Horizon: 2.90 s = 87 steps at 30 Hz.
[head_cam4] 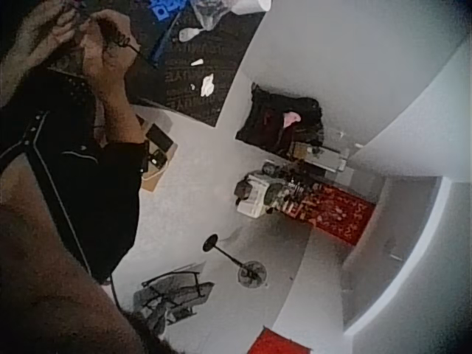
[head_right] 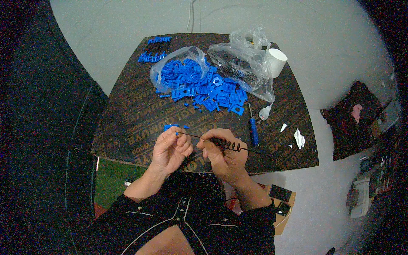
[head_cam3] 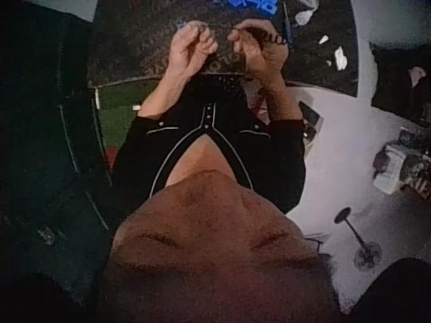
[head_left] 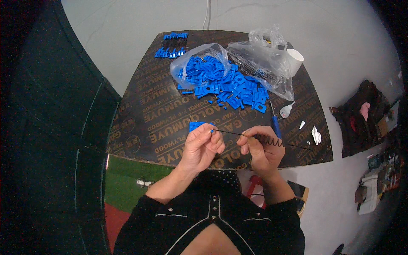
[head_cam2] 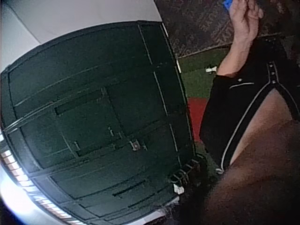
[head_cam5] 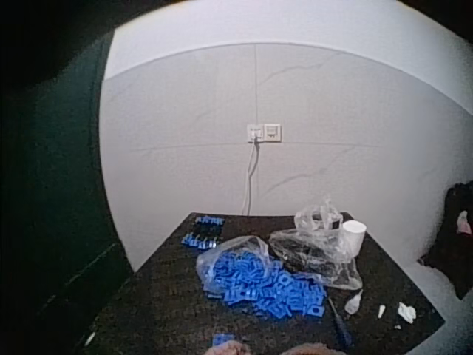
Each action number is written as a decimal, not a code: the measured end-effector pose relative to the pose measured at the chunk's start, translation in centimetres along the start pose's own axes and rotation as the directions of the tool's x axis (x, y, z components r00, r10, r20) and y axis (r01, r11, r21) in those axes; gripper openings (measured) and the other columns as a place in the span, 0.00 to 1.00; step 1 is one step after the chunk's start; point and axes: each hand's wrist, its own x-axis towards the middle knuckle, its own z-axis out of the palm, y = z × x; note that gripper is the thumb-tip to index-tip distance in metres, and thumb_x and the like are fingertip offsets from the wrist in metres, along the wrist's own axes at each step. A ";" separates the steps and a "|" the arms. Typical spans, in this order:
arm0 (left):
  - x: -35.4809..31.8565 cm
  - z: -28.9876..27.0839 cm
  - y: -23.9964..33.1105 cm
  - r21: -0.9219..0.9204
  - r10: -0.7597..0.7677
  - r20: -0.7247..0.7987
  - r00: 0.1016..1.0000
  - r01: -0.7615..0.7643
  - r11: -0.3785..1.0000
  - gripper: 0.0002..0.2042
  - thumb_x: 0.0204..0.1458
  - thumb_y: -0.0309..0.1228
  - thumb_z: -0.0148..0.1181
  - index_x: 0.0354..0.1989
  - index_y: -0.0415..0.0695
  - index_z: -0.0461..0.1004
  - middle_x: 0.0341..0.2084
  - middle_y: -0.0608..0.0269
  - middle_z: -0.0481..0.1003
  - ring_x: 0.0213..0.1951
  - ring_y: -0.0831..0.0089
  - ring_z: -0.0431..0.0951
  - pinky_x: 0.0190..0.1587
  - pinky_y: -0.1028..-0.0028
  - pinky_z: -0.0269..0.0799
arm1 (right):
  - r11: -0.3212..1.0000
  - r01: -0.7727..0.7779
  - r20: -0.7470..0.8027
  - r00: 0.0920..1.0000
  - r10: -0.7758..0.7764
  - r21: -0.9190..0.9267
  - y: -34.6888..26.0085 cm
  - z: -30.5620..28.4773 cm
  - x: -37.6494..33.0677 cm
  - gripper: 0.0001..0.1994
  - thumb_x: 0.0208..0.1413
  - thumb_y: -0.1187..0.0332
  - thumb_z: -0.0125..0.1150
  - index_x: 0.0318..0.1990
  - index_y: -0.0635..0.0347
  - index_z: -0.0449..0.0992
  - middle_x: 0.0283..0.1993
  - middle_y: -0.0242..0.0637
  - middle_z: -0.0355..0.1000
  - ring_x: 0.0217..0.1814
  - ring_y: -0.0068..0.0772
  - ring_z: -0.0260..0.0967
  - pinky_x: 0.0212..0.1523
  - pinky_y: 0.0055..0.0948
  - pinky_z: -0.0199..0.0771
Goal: Apply glue to small blue plastic components and attach them to wires.
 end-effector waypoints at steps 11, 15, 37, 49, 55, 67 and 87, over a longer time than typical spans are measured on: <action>0.2 0.0 -0.1 0.007 0.001 -0.006 1.000 -0.001 1.000 0.08 0.57 0.30 0.52 0.39 0.38 0.70 0.22 0.61 0.66 0.26 0.72 0.65 0.30 0.70 0.65 | 1.000 0.002 0.026 1.000 -0.001 -0.024 -0.3 -0.1 0.1 0.05 0.58 0.76 0.52 0.40 0.69 0.69 0.28 0.42 0.71 0.23 0.21 0.65 0.26 0.20 0.66; 0.1 -0.1 -0.1 0.020 0.003 -0.012 1.000 -0.003 1.000 0.08 0.57 0.31 0.53 0.39 0.38 0.70 0.22 0.62 0.66 0.25 0.73 0.65 0.30 0.70 0.65 | 0.999 -0.016 0.029 0.999 0.018 -0.044 -0.6 -0.1 0.1 0.05 0.58 0.76 0.51 0.40 0.69 0.69 0.28 0.41 0.71 0.23 0.21 0.65 0.26 0.20 0.66; 0.1 -0.1 -0.2 0.046 0.007 -0.017 1.000 -0.006 0.999 0.07 0.57 0.29 0.52 0.38 0.39 0.70 0.21 0.63 0.66 0.24 0.74 0.65 0.30 0.71 0.66 | 0.998 -0.010 0.087 0.996 0.015 -0.054 -0.6 -0.4 0.3 0.05 0.58 0.75 0.52 0.40 0.68 0.69 0.29 0.41 0.71 0.24 0.19 0.64 0.27 0.19 0.66; -0.1 -0.2 -0.5 0.221 0.056 -0.093 0.994 -0.034 0.975 0.07 0.56 0.30 0.55 0.35 0.39 0.70 0.22 0.64 0.68 0.21 0.78 0.64 0.29 0.72 0.66 | 0.972 -0.134 0.105 0.982 0.156 -0.193 -1.5 -0.2 2.4 0.03 0.57 0.77 0.50 0.37 0.66 0.70 0.25 0.35 0.71 0.21 0.16 0.64 0.21 0.17 0.63; 0.2 0.0 -0.2 0.225 0.062 -0.107 0.992 -0.037 0.974 0.07 0.56 0.31 0.55 0.34 0.39 0.70 0.22 0.64 0.69 0.22 0.77 0.65 0.29 0.73 0.67 | 0.973 -0.110 0.094 0.987 0.131 -0.202 -0.6 -0.2 2.7 0.03 0.58 0.73 0.51 0.35 0.62 0.70 0.23 0.29 0.71 0.20 0.13 0.63 0.20 0.17 0.63; 3.3 1.5 3.3 0.460 0.103 -0.219 0.970 0.009 0.888 0.06 0.55 0.27 0.55 0.29 0.38 0.69 0.19 0.65 0.68 0.19 0.79 0.65 0.25 0.75 0.66 | 0.954 -0.250 -0.038 0.965 0.259 0.164 3.1 -0.6 6.6 0.08 0.62 0.68 0.48 0.35 0.63 0.68 0.24 0.36 0.69 0.17 0.20 0.62 0.18 0.19 0.61; 9.4 -1.0 6.9 0.687 -0.058 -0.308 0.949 0.265 0.677 0.06 0.51 0.24 0.52 0.31 0.35 0.74 0.20 0.62 0.73 0.17 0.80 0.67 0.19 0.78 0.66 | 0.991 -0.062 -0.066 0.996 0.055 -0.118 7.8 -1.3 9.4 0.05 0.60 0.72 0.51 0.36 0.64 0.69 0.24 0.33 0.71 0.20 0.17 0.65 0.21 0.19 0.64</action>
